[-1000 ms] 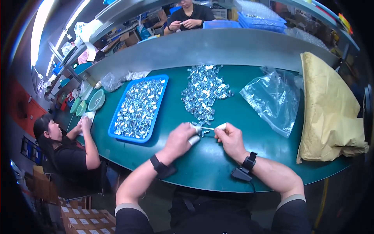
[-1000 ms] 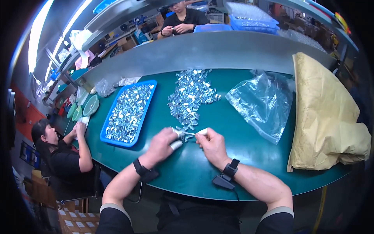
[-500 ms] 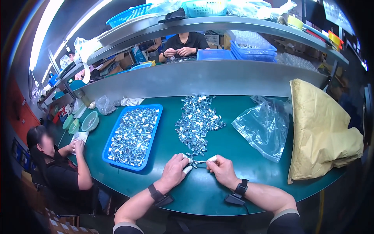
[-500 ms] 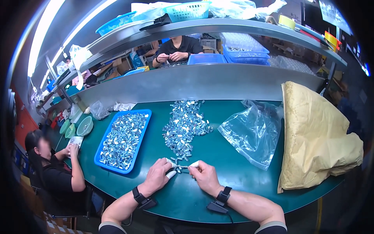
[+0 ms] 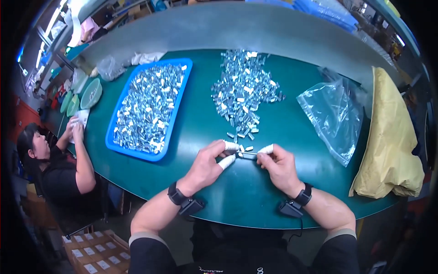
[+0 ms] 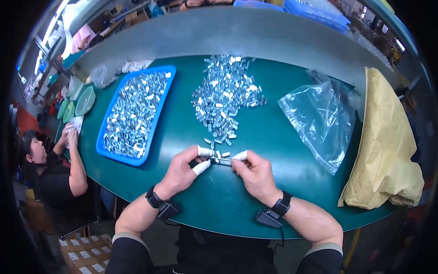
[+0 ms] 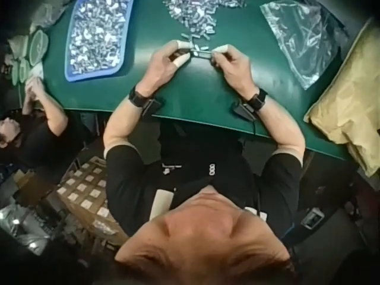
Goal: The person picks up a metal piece from a pile and slides it onto a metal rod held in the other hand, repeating this process several times before setting the assembled rod down.
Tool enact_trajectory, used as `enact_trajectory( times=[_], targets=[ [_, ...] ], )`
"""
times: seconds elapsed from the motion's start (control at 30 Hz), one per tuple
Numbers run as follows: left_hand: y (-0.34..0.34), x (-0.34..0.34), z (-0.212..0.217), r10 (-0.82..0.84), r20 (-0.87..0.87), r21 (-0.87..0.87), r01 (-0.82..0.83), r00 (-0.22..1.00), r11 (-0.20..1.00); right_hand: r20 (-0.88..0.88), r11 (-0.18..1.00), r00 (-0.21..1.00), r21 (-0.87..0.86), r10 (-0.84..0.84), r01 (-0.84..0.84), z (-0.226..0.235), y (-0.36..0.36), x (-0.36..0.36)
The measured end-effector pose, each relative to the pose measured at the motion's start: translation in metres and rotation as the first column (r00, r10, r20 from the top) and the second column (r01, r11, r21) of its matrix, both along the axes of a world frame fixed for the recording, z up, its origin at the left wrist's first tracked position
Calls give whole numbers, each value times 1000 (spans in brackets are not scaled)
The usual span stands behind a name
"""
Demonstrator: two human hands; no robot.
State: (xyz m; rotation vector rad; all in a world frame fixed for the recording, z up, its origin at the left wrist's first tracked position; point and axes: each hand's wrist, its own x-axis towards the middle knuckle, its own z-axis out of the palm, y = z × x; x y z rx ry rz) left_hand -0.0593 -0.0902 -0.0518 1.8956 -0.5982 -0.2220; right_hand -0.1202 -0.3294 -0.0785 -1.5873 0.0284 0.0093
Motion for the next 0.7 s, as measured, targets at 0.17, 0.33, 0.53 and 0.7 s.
enact_trajectory(
  times=[0.17, 0.33, 0.53, 0.7],
  targets=[
    [5, 0, -3, -66, 13, 10, 66, 998, 998, 23, 999, 999, -23, -36, 36, 0, 6, -2],
    [5, -4, 3, -56, -17, 31, 57, 998, 998, -9, 998, 1000, -58, -4, 4, 1, 2, -8],
    [12, 1, -11, -138, 181, 116, 118, 974, 986, 24, 989, 1000, -149, 20, -16, 7, 7, -7],
    [10, 1, -10, -189, 181, 91, 175, 965, 980, 30, 980, 998, -195, 59, -52, 8, 4, -6]
  ],
)
